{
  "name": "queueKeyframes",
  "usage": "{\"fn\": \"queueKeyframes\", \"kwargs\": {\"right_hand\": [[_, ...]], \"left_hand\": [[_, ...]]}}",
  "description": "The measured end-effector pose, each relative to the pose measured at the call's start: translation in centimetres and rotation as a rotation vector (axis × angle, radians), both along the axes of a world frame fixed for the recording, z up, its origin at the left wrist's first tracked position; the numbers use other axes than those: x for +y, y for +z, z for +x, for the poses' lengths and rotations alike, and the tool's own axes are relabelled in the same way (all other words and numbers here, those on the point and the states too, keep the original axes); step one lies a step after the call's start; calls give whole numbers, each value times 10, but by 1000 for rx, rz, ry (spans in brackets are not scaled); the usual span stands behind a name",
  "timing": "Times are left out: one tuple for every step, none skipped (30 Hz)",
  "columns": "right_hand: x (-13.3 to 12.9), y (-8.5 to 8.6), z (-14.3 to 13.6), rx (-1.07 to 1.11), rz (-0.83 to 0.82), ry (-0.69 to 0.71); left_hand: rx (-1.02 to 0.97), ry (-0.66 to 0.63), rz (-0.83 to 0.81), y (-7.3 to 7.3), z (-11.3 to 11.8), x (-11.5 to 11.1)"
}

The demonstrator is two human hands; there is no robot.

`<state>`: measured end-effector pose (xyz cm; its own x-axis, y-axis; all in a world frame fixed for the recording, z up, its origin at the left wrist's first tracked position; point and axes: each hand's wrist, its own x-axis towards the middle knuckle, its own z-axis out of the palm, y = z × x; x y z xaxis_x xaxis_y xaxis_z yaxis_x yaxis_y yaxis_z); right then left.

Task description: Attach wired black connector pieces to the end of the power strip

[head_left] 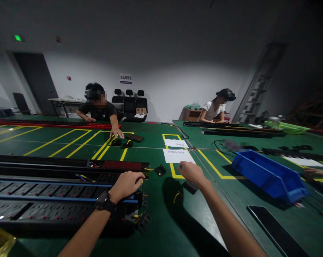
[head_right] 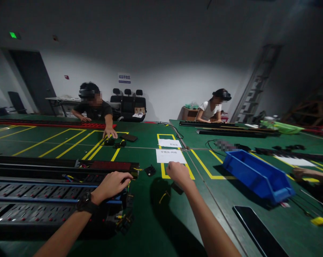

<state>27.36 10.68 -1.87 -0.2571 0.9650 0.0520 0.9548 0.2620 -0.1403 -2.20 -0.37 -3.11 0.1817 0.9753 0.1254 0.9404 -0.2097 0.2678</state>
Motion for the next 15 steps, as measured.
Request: {"fn": "queueKeyframes", "kwargs": {"right_hand": [[4, -2, 7, -39, -38, 15], [7, -5, 13, -70, -80, 37], [9, -8, 17, -89, -121, 62], [11, -10, 20, -97, -157, 80], [12, -11, 22, -97, -183, 88], [12, -11, 23, -97, -198, 84], [13, -11, 23, -98, -202, 71], [13, -9, 23, -104, -198, 56], [13, -8, 22, -114, -190, 44], [13, -6, 22, -121, -187, 38], [13, -5, 22, -122, -199, 43], [14, -4, 23, -117, -227, 60], [15, -3, 23, -101, -270, 85], [15, -3, 24, -73, -320, 114], [16, -4, 25, -39, -367, 141]], "left_hand": [[3, 0, 3, 1, 0, 0], [1, 0, 8, 1, 0, -1], [-4, -1, 12, 1, 0, -1], [-11, -2, 16, 1, -1, -1], [-17, -2, 19, 0, -1, -1], [-19, -1, 20, 0, -2, -1], [-19, 2, 20, 0, -2, -1], [-17, 5, 21, -1, -2, -1], [-15, 7, 22, -1, -2, -2], [-15, 8, 23, -1, -2, -2], [-15, 7, 26, -1, -2, -2], [-16, 5, 29, -1, -2, -2], [-16, 3, 30, -1, -2, -2], [-14, 1, 30, -1, -2, -2], [-11, 0, 28, -1, -2, -2]]}}
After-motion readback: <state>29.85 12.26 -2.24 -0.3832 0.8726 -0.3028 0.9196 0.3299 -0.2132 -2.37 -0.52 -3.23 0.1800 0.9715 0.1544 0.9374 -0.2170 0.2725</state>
